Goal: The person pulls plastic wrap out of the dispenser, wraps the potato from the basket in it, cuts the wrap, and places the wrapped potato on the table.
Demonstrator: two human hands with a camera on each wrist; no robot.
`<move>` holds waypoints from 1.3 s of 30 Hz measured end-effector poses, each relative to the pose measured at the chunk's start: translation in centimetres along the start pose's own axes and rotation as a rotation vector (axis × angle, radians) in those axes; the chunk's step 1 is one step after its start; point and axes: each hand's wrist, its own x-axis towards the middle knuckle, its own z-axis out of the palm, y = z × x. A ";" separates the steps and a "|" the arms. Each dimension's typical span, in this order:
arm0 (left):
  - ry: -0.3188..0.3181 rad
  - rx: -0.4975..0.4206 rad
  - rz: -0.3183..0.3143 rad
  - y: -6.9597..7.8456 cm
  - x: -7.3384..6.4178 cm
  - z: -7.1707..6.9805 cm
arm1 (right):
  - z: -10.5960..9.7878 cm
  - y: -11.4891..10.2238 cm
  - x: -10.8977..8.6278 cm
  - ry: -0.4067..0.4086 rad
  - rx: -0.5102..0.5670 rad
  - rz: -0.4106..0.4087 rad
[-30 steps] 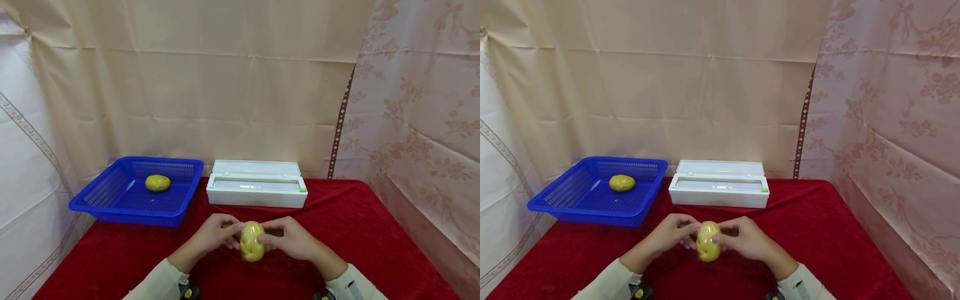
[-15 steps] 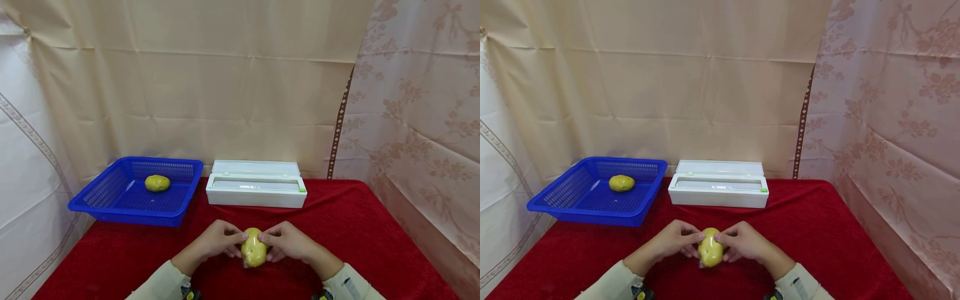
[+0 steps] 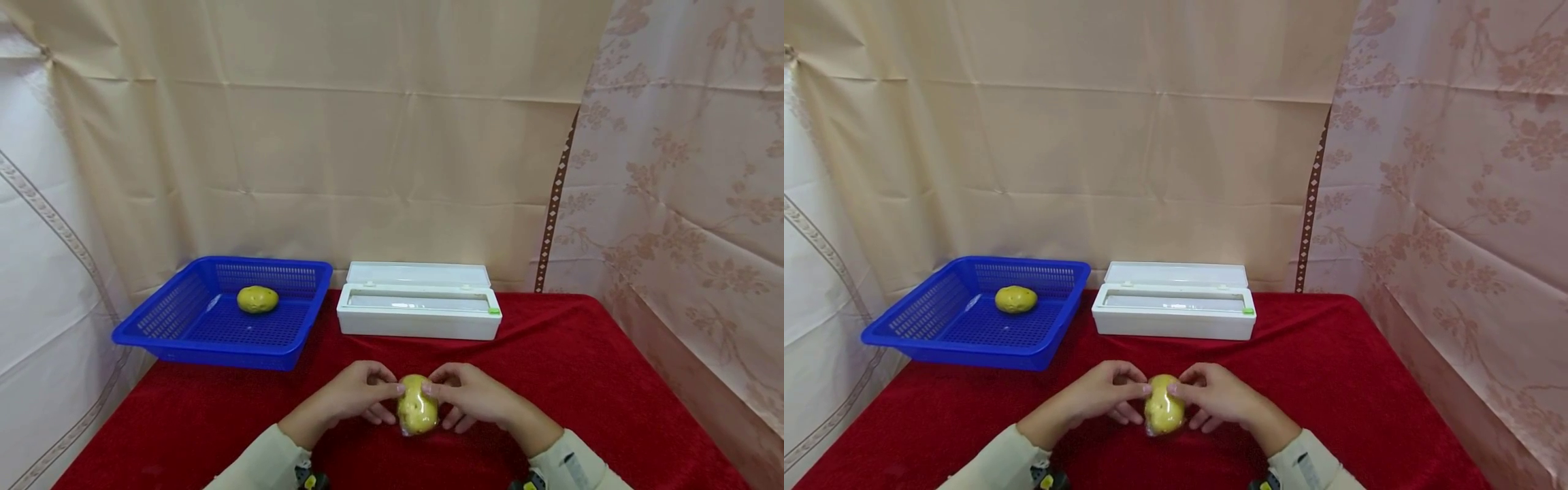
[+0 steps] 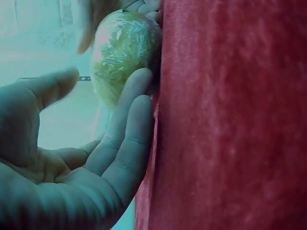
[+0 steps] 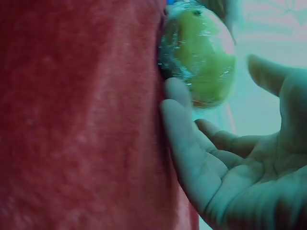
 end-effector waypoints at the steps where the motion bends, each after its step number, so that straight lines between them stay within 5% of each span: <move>1: -0.011 -0.003 0.001 0.1 -0.1 0.0 | 0.0 -0.1 -0.1 -0.005 -0.002 0.001; 8: -0.083 -0.011 0.027 0.4 -0.4 0.5 | 0.0 -0.3 -0.5 -0.058 0.061 -0.021; 18: -0.042 -0.029 0.088 0.5 -0.2 1.4 | -0.6 -0.5 -0.7 -0.056 0.060 -0.041; 31: -0.066 -0.045 0.094 3.1 3.4 4.5 | -5.0 0.2 -3.2 0.064 -0.020 -0.037; 39: -0.057 -0.057 0.155 5.1 5.6 7.0 | -8.1 0.1 -5.2 0.130 -0.049 -0.041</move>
